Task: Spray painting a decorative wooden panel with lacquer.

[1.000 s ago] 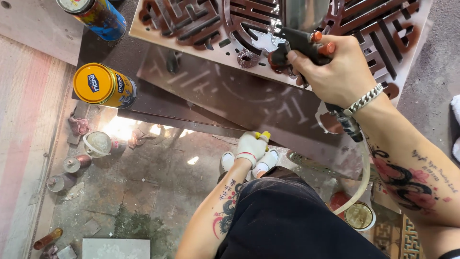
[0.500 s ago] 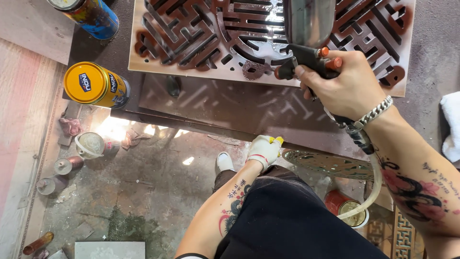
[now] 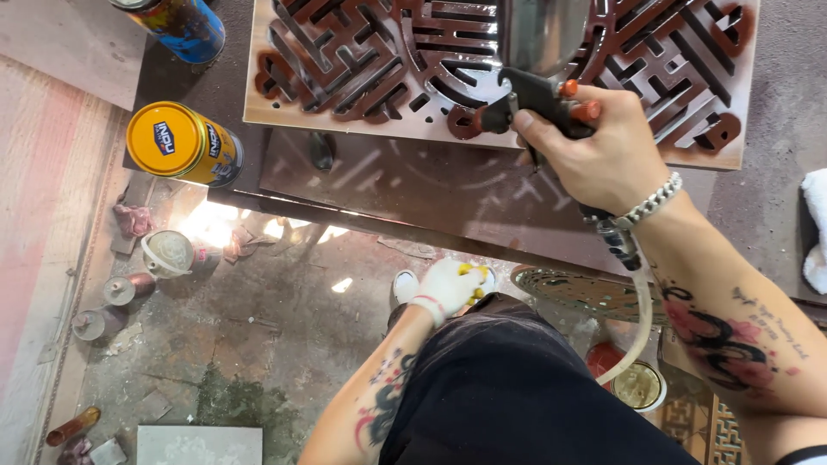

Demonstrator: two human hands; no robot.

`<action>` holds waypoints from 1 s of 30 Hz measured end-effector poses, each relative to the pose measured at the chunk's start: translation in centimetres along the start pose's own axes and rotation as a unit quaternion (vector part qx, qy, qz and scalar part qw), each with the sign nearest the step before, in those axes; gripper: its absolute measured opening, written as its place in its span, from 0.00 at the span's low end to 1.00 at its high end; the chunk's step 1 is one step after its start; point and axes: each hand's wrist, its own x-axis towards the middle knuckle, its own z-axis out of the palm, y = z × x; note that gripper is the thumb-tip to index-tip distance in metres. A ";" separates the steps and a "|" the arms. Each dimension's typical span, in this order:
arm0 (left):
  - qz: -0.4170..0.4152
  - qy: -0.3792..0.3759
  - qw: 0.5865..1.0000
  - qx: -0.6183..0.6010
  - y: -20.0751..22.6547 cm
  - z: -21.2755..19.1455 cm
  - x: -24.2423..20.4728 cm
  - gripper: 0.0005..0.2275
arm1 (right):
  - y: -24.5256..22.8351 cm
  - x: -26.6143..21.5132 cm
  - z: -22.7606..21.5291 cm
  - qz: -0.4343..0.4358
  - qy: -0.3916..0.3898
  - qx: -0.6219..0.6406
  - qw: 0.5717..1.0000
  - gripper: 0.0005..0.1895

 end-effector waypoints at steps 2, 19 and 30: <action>-0.014 0.032 0.999 -0.031 -1.0 -1.8 -1.7 0.12 | -0.4 0.3 0.8 -0.003 0.006 -0.001 1.000 0.09; -0.088 0.197 0.933 -0.289 -15.2 -5.8 -2.4 0.10 | -1.8 1.3 2.8 -0.005 0.001 -0.027 1.000 0.07; -0.076 0.218 0.927 -0.295 -16.0 -7.3 -1.8 0.10 | -1.8 1.4 2.6 -0.004 0.008 -0.024 1.000 0.07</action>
